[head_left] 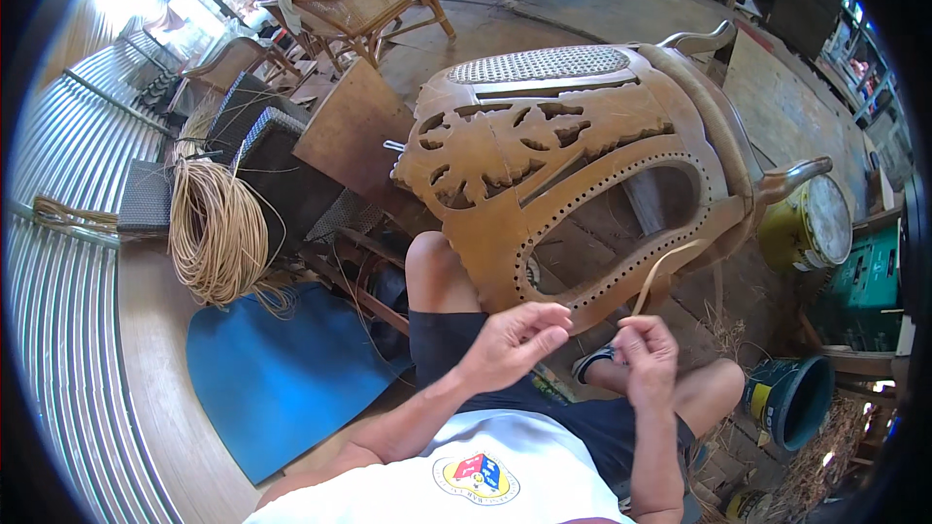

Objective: Repairing a wooden chair with rattan weaving.

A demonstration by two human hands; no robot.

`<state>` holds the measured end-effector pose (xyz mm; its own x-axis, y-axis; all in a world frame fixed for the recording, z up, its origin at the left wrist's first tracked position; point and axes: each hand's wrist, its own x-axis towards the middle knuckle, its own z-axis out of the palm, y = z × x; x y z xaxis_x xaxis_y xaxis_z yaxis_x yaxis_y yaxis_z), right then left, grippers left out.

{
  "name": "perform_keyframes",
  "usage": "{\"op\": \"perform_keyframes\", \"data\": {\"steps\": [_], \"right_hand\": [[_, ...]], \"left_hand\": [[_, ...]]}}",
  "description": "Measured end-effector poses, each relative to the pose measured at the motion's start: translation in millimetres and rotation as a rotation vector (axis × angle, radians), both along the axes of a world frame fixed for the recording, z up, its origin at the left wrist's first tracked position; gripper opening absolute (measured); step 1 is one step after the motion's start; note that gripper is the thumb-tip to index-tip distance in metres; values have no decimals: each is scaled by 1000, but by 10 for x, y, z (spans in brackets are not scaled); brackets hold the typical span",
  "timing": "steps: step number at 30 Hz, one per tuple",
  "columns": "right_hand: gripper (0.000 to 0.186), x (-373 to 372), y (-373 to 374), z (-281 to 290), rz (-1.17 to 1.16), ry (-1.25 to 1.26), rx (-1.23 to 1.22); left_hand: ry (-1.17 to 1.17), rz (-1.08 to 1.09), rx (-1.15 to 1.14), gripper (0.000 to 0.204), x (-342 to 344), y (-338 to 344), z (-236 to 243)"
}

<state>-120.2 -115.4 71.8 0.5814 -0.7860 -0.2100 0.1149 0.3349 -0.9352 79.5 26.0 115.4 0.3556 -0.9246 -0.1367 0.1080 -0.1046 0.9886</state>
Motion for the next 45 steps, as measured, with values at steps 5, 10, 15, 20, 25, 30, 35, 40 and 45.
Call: {"op": "perform_keyframes", "data": {"steps": [5,10,15,20,25,30,35,40,45], "right_hand": [[6,211,667,-28,166,-28,84],[6,6,707,-114,167,-37,78],[7,-180,462,-78,471,244,-316],[7,-97,385,-6,449,345,-361],[4,124,397,9,381,96,2],[3,437,-55,107,79,-31,-222],[4,879,-764,84,-380,118,-725],[4,1159,-1035,-106,-325,233,-965],[5,1159,-1001,-168,-341,386,-1068]], "left_hand": [[177,-184,141,30,-162,-167,-109],[129,-277,74,28,-54,-390,-81],[-293,-285,71,23,1,-483,1],[-384,-169,-38,17,-122,-408,-40],[-413,-64,-100,15,-135,-321,-19],[-696,174,-245,28,185,-257,120],[-978,429,-258,27,749,-265,174],[-1089,480,-224,23,1414,-338,349],[-1173,400,-54,29,2887,-754,636]]}}
